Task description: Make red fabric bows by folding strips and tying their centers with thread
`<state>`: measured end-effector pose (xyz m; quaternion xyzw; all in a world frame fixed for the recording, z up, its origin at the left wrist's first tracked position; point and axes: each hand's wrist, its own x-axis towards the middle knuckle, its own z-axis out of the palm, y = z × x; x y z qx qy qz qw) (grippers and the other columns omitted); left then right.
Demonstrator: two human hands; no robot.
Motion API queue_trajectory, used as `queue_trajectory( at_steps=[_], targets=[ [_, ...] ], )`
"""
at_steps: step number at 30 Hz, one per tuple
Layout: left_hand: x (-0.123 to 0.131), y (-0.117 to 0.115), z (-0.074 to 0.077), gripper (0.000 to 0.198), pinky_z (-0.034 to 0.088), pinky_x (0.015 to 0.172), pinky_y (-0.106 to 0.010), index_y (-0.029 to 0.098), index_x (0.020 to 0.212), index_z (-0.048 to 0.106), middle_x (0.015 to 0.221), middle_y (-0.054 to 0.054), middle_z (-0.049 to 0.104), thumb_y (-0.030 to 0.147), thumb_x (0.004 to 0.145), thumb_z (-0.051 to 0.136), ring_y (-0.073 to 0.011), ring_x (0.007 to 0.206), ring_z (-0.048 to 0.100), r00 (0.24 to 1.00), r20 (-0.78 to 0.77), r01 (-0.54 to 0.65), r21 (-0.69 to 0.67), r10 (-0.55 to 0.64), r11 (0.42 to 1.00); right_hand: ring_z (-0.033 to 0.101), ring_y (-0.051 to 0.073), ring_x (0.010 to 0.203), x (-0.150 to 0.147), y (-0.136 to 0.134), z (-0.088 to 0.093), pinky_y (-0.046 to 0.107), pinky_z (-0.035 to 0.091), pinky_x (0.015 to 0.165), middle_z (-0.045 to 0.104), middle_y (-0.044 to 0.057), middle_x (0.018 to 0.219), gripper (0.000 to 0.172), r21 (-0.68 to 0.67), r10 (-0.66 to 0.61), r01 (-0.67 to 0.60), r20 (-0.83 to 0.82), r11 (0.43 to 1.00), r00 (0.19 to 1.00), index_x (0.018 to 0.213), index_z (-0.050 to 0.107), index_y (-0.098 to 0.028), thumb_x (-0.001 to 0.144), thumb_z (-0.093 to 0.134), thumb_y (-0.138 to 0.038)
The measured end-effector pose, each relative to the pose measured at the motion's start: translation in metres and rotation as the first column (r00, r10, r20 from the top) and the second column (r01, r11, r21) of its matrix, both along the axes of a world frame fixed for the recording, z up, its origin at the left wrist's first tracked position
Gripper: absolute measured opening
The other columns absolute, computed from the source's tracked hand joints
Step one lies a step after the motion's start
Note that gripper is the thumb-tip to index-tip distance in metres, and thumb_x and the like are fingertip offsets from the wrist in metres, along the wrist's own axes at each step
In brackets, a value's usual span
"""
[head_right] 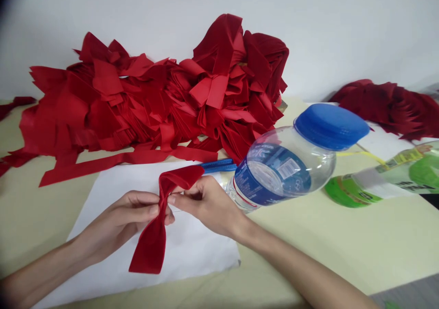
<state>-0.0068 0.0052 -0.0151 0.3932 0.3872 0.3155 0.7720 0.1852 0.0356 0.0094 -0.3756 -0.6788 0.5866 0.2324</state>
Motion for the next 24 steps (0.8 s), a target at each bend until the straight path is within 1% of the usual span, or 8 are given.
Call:
queue_trajectory(
  at_steps=[2, 7, 10, 12, 14, 18, 21, 24],
  targets=[
    [0.000, 0.000, 0.000, 0.014, 0.041, 0.077, -0.024, 0.016, 0.082, 0.074, 0.077, -0.003, 0.070, 0.024, 0.082, 0.063, -0.0144, 0.079, 0.060, 0.999, 0.034, 0.021, -0.009, -0.021, 1.000, 0.028, 0.006, 0.046, 0.000, 0.000, -0.002, 0.023, 0.019, 0.043, 0.040, -0.006, 0.051, 0.029, -0.029, 0.008, -0.010, -0.039, 1.000, 0.999, 0.065, 0.057, -0.015, 0.087, 0.055, -0.033],
    [-0.001, 0.002, 0.001, 0.012, 0.045, 0.076, -0.024, 0.016, 0.079, 0.073, 0.077, -0.003, 0.069, 0.026, 0.079, 0.065, -0.0155, 0.078, 0.063, 0.987, 0.132, 0.107, -0.079, -0.096, 0.991, 0.029, 0.005, 0.046, -0.002, 0.001, 0.001, 0.021, 0.022, 0.045, 0.044, -0.006, 0.052, 0.029, -0.064, 0.134, -0.149, -0.200, 0.987, 0.971, 0.064, 0.056, -0.015, 0.090, 0.050, -0.026],
    [0.000, 0.003, 0.005, 0.014, 0.044, 0.081, -0.025, 0.020, 0.088, 0.073, 0.082, -0.002, 0.070, 0.029, 0.079, 0.066, -0.0169, 0.086, 0.063, 0.998, -0.034, 0.046, -0.032, -0.047, 0.998, 0.031, 0.006, 0.050, -0.003, 0.001, 0.000, 0.021, 0.024, 0.047, 0.043, -0.005, 0.057, 0.027, -0.059, 0.069, -0.078, -0.140, 0.995, 0.988, 0.064, 0.053, -0.015, 0.088, 0.052, -0.028],
    [0.002, 0.004, 0.007, 0.015, 0.044, 0.080, -0.025, 0.022, 0.090, 0.072, 0.083, 0.000, 0.070, 0.027, 0.076, 0.069, -0.0165, 0.086, 0.062, 0.986, -0.158, -0.039, 0.055, 0.047, 0.998, 0.030, 0.007, 0.052, -0.004, 0.000, -0.004, 0.022, 0.024, 0.048, 0.037, -0.006, 0.057, 0.024, -0.048, -0.036, 0.034, -0.046, 0.998, 0.998, 0.064, 0.052, -0.015, 0.084, 0.056, -0.029],
    [0.005, 0.003, 0.008, 0.018, 0.045, 0.075, -0.024, 0.021, 0.088, 0.072, 0.080, 0.001, 0.070, 0.024, 0.070, 0.073, -0.0159, 0.081, 0.062, 0.966, -0.217, -0.116, 0.109, 0.138, 0.987, 0.028, 0.007, 0.052, -0.006, -0.002, -0.008, 0.021, 0.023, 0.047, 0.031, -0.007, 0.056, 0.019, -0.027, -0.102, 0.103, 0.041, 0.994, 0.994, 0.069, 0.054, -0.015, 0.082, 0.057, -0.029],
    [0.006, 0.003, 0.004, 0.016, 0.043, 0.068, -0.023, 0.018, 0.079, 0.072, 0.069, 0.002, 0.067, 0.019, 0.063, 0.076, -0.0135, 0.069, 0.058, 0.945, -0.253, -0.183, 0.106, 0.205, 0.977, 0.030, 0.007, 0.051, -0.008, -0.003, -0.015, 0.021, 0.023, 0.046, 0.034, -0.007, 0.055, 0.016, 0.003, -0.075, 0.075, 0.113, 0.997, 0.991, 0.081, 0.058, -0.015, 0.085, 0.054, -0.030],
    [0.003, 0.003, 0.001, 0.008, 0.041, 0.064, -0.023, 0.017, 0.071, 0.071, 0.065, 0.002, 0.065, 0.024, 0.068, 0.074, -0.0121, 0.065, 0.054, 0.943, -0.268, -0.174, 0.102, 0.196, 0.979, 0.034, 0.007, 0.049, -0.006, 0.001, -0.016, 0.021, 0.024, 0.046, 0.041, -0.007, 0.053, 0.017, -0.051, -0.033, 0.038, 0.094, 0.998, 0.995, 0.081, 0.055, -0.015, 0.084, 0.056, -0.032],
    [0.000, 0.003, 0.001, 0.012, 0.039, 0.064, -0.022, 0.017, 0.070, 0.071, 0.068, 0.000, 0.066, 0.028, 0.074, 0.070, -0.0121, 0.067, 0.054, 0.953, -0.270, -0.130, 0.046, 0.138, 0.990, 0.041, 0.007, 0.052, -0.003, 0.005, -0.015, 0.021, 0.029, 0.049, 0.050, -0.005, 0.057, 0.019, -0.134, 0.035, -0.032, 0.016, 0.990, 0.999, 0.085, 0.055, -0.015, 0.083, 0.060, -0.033]
  ],
)
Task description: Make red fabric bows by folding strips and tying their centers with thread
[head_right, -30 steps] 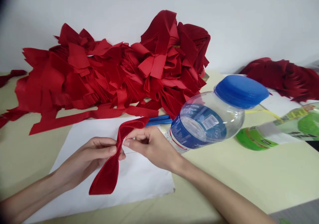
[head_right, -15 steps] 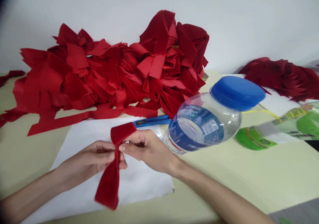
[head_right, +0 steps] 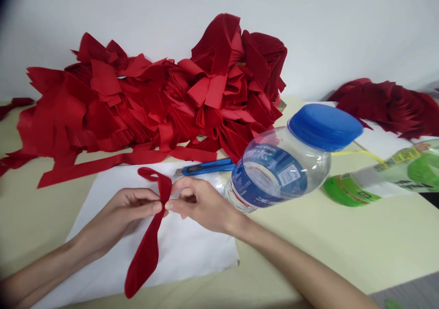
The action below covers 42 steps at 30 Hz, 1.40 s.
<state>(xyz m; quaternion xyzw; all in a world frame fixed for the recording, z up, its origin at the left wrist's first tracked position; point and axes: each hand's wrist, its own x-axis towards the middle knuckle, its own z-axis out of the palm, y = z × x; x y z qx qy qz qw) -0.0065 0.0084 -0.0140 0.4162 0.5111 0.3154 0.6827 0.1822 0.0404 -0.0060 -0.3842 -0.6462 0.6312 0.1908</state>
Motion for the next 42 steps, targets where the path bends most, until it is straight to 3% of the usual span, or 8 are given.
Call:
queue_trajectory(
  at_steps=[4, 8, 10, 14, 19, 29, 37, 42],
  targets=[
    [0.000, 0.000, -0.001, 0.013, 0.041, 0.074, -0.023, 0.016, 0.075, 0.071, 0.077, -0.003, 0.069, 0.027, 0.079, 0.066, -0.0138, 0.078, 0.059, 0.975, 0.210, 0.085, -0.058, -0.071, 0.995, 0.044, 0.007, 0.055, 0.001, 0.002, 0.006, 0.021, 0.030, 0.051, 0.059, -0.001, 0.065, 0.023, -0.057, 0.051, -0.057, -0.106, 0.997, 0.993, 0.085, 0.058, -0.013, 0.083, 0.061, -0.036],
    [0.001, 0.000, -0.003, 0.015, 0.042, 0.071, -0.020, 0.015, 0.075, 0.069, 0.075, -0.002, 0.067, 0.027, 0.082, 0.063, -0.0107, 0.072, 0.058, 0.937, 0.341, 0.108, -0.095, -0.070, 0.990, 0.047, 0.007, 0.056, -0.001, 0.000, 0.011, 0.021, 0.033, 0.052, 0.062, 0.001, 0.067, 0.024, -0.062, 0.019, -0.030, -0.177, 0.998, 0.984, 0.079, 0.056, -0.013, 0.081, 0.062, -0.036],
    [0.002, 0.000, -0.002, 0.015, 0.042, 0.070, -0.020, 0.015, 0.078, 0.068, 0.076, -0.002, 0.068, 0.028, 0.083, 0.062, -0.0109, 0.074, 0.058, 0.952, 0.298, 0.105, -0.085, -0.075, 0.991, 0.047, 0.007, 0.055, -0.003, -0.001, 0.011, 0.021, 0.033, 0.051, 0.062, 0.000, 0.065, 0.023, -0.055, -0.021, 0.011, -0.175, 0.998, 0.984, 0.075, 0.054, -0.014, 0.080, 0.064, -0.034],
    [0.004, -0.001, 0.005, 0.011, 0.042, 0.069, -0.020, 0.018, 0.079, 0.064, 0.073, 0.000, 0.067, 0.028, 0.083, 0.061, -0.0115, 0.074, 0.059, 1.000, 0.028, 0.005, 0.031, -0.006, 1.000, 0.042, 0.006, 0.050, -0.005, -0.003, 0.008, 0.020, 0.030, 0.047, 0.055, -0.005, 0.055, 0.027, -0.017, -0.138, 0.137, -0.092, 0.990, 0.986, 0.064, 0.047, -0.017, 0.076, 0.067, -0.030],
    [0.009, -0.004, 0.005, 0.017, 0.042, 0.062, -0.021, 0.019, 0.076, 0.059, 0.070, 0.002, 0.068, 0.025, 0.069, 0.073, -0.0127, 0.068, 0.059, 0.988, -0.141, -0.036, 0.173, 0.061, 0.984, 0.040, 0.007, 0.049, -0.005, -0.004, 0.003, 0.021, 0.027, 0.046, 0.048, -0.007, 0.051, 0.025, 0.043, -0.164, 0.164, -0.014, 0.985, 0.986, 0.065, 0.046, -0.018, 0.080, 0.062, -0.030],
    [0.010, -0.008, -0.001, 0.023, 0.031, 0.048, -0.022, 0.018, 0.072, 0.056, 0.062, 0.002, 0.066, 0.037, 0.072, 0.070, -0.0096, 0.050, 0.049, 0.966, -0.129, -0.202, 0.169, 0.225, 0.965, 0.040, 0.006, 0.048, -0.005, -0.004, 0.005, 0.020, 0.030, 0.045, 0.057, -0.004, 0.059, 0.009, -0.036, -0.122, 0.120, -0.038, 0.992, 0.992, 0.083, 0.054, -0.016, 0.084, 0.054, -0.024],
    [0.012, -0.011, 0.000, 0.019, 0.031, 0.049, -0.020, 0.019, 0.070, 0.055, 0.056, 0.006, 0.058, 0.031, 0.077, 0.067, -0.0080, 0.052, 0.048, 0.969, -0.102, -0.202, 0.190, 0.224, 0.961, 0.045, 0.006, 0.050, -0.005, -0.005, 0.005, 0.018, 0.032, 0.045, 0.056, -0.003, 0.057, 0.006, 0.008, -0.147, 0.148, -0.056, 0.989, 0.988, 0.076, 0.059, -0.015, 0.080, 0.055, -0.018],
    [0.011, -0.008, -0.003, 0.022, 0.037, 0.054, -0.021, 0.020, 0.089, 0.058, 0.067, 0.003, 0.068, 0.033, 0.075, 0.068, -0.0114, 0.058, 0.054, 0.968, -0.091, -0.216, 0.160, 0.232, 0.963, 0.046, 0.007, 0.050, -0.006, -0.007, 0.003, 0.020, 0.032, 0.046, 0.057, -0.003, 0.057, 0.008, 0.037, -0.144, 0.148, -0.076, 0.988, 0.987, 0.076, 0.060, -0.015, 0.080, 0.057, -0.021]
  ],
)
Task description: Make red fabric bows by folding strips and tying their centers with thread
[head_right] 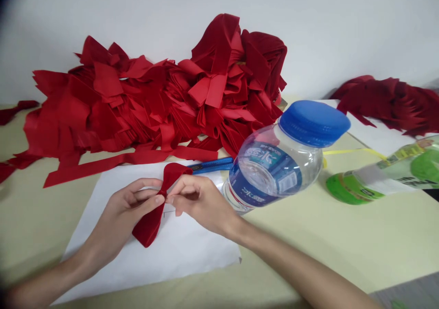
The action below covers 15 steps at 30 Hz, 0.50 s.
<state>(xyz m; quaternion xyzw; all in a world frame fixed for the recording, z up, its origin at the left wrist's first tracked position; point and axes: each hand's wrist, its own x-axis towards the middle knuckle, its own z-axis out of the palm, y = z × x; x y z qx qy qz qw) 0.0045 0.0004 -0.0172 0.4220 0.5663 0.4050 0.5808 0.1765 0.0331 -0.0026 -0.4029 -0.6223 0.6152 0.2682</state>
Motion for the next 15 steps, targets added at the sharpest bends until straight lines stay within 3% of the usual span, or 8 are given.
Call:
queue_trajectory(
  at_steps=[8, 15],
  targets=[
    [-0.0019, 0.0016, -0.0015, 0.019, 0.041, 0.057, -0.021, 0.020, 0.084, 0.063, 0.068, 0.003, 0.069, 0.033, 0.072, 0.071, -0.0115, 0.062, 0.057, 0.999, -0.025, -0.022, 0.008, 0.022, 1.000, 0.050, 0.008, 0.054, -0.0015, -0.0008, -0.0031, 0.021, 0.035, 0.052, 0.056, -0.003, 0.058, 0.008, 0.044, 0.008, -0.009, 0.040, 0.999, 0.999, 0.077, 0.063, -0.015, 0.082, 0.059, -0.021],
    [-0.0029, 0.0020, -0.0003, 0.014, 0.046, 0.064, -0.022, 0.019, 0.081, 0.068, 0.075, 0.001, 0.070, 0.031, 0.073, 0.069, -0.0134, 0.070, 0.060, 0.994, -0.102, 0.029, 0.026, -0.026, 0.999, 0.043, 0.008, 0.056, -0.0003, -0.0035, -0.0057, 0.021, 0.033, 0.053, 0.054, -0.004, 0.062, 0.014, 0.254, 0.013, -0.067, 0.211, 0.965, 0.977, 0.074, 0.062, -0.017, 0.082, 0.050, -0.013]
  ],
)
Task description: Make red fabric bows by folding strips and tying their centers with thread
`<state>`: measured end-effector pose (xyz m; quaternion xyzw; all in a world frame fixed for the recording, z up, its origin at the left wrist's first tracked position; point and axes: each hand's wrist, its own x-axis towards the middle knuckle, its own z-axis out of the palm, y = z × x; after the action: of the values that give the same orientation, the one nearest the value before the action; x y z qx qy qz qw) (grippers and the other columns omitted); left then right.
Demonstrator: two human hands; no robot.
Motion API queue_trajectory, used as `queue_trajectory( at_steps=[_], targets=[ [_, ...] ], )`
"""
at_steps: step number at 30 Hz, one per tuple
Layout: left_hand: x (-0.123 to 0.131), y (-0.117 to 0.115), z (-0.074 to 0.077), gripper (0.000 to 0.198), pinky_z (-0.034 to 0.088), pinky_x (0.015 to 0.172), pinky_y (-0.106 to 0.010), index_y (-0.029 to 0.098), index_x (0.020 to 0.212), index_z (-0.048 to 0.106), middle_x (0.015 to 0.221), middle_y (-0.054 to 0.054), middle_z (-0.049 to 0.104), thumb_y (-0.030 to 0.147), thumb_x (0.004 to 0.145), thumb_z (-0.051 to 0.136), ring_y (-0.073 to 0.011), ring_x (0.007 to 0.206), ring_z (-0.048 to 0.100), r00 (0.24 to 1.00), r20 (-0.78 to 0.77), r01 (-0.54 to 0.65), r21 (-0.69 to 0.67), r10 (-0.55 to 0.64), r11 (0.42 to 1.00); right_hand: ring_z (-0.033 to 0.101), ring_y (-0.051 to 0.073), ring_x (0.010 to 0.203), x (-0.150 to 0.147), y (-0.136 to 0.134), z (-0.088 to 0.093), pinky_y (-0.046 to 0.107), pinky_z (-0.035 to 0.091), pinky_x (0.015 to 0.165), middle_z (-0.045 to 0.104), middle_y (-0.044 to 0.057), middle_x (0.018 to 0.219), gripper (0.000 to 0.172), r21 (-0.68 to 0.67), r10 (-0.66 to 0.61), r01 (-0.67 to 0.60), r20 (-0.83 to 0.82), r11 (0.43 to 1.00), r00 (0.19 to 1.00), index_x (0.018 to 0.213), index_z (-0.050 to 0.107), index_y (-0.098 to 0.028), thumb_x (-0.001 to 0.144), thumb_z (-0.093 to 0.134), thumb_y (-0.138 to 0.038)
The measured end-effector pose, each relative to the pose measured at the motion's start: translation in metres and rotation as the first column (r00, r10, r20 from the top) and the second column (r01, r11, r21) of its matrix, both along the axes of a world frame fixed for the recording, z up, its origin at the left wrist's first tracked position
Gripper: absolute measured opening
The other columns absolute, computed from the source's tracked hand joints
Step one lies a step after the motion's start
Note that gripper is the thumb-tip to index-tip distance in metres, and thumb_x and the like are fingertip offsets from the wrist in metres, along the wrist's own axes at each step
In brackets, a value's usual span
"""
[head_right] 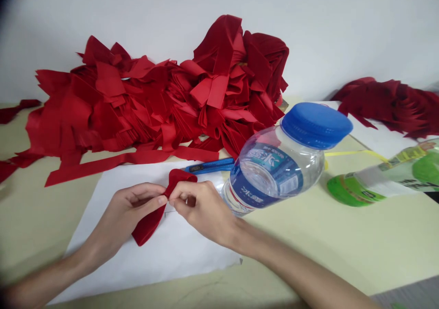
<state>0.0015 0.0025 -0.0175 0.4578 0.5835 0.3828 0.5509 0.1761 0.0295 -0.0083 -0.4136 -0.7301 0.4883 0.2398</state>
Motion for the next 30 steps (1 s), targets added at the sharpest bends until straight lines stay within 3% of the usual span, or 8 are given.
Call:
queue_trajectory(
  at_steps=[8, 16, 20, 24, 30],
  targets=[
    [-0.008, 0.004, 0.012, 0.028, 0.047, 0.085, -0.027, 0.022, 0.093, 0.070, 0.098, 0.000, 0.071, 0.012, 0.067, 0.067, -0.0188, 0.093, 0.063, 0.985, 0.009, 0.170, 0.028, -0.170, 0.985, 0.046, 0.009, 0.056, 0.001, 0.001, -0.002, 0.021, 0.033, 0.053, 0.054, -0.004, 0.061, 0.013, 0.018, -0.041, 0.041, 0.012, 0.999, 0.999, 0.078, 0.059, -0.018, 0.084, 0.048, -0.015],
    [-0.014, 0.008, 0.016, 0.050, 0.046, 0.078, -0.030, 0.023, 0.105, 0.069, 0.090, 0.000, 0.073, 0.007, 0.064, 0.047, -0.0192, 0.086, 0.064, 0.930, 0.258, 0.291, -0.085, -0.261, 0.953, 0.047, 0.009, 0.054, -0.001, 0.003, -0.007, 0.021, 0.033, 0.051, 0.053, -0.004, 0.058, 0.013, -0.005, -0.074, 0.074, -0.012, 0.997, 0.997, 0.077, 0.057, -0.018, 0.083, 0.047, -0.012],
    [-0.010, 0.008, 0.016, 0.032, 0.045, 0.076, -0.030, 0.021, 0.096, 0.071, 0.082, -0.001, 0.072, 0.015, 0.067, 0.058, -0.0196, 0.084, 0.062, 0.978, 0.116, 0.188, -0.120, -0.174, 0.975, 0.045, 0.008, 0.053, -0.001, 0.002, -0.006, 0.021, 0.033, 0.051, 0.053, -0.005, 0.058, 0.013, -0.004, -0.060, 0.060, 0.002, 0.998, 0.998, 0.078, 0.057, -0.018, 0.082, 0.047, -0.012],
    [-0.002, 0.011, 0.009, 0.015, 0.043, 0.067, -0.026, 0.018, 0.077, 0.071, 0.074, -0.001, 0.069, 0.030, 0.068, 0.070, -0.0163, 0.073, 0.058, 0.993, -0.005, 0.120, -0.054, -0.120, 0.991, 0.044, 0.008, 0.054, -0.001, -0.001, -0.007, 0.021, 0.033, 0.052, 0.053, -0.005, 0.059, 0.012, 0.012, -0.033, 0.032, 0.031, 0.999, 0.999, 0.075, 0.055, -0.018, 0.084, 0.048, -0.015],
    [-0.001, 0.010, -0.002, 0.025, 0.029, 0.048, -0.022, 0.016, 0.075, 0.067, 0.056, 0.004, 0.050, 0.041, 0.077, 0.062, -0.0086, 0.051, 0.037, 0.991, -0.044, 0.125, -0.016, -0.126, 0.992, 0.052, 0.010, 0.062, -0.001, 0.004, -0.006, 0.022, 0.039, 0.057, 0.057, -0.002, 0.066, 0.012, -0.046, -0.038, 0.036, -0.060, 0.998, 0.997, 0.080, 0.060, -0.017, 0.086, 0.051, -0.022]
  ],
)
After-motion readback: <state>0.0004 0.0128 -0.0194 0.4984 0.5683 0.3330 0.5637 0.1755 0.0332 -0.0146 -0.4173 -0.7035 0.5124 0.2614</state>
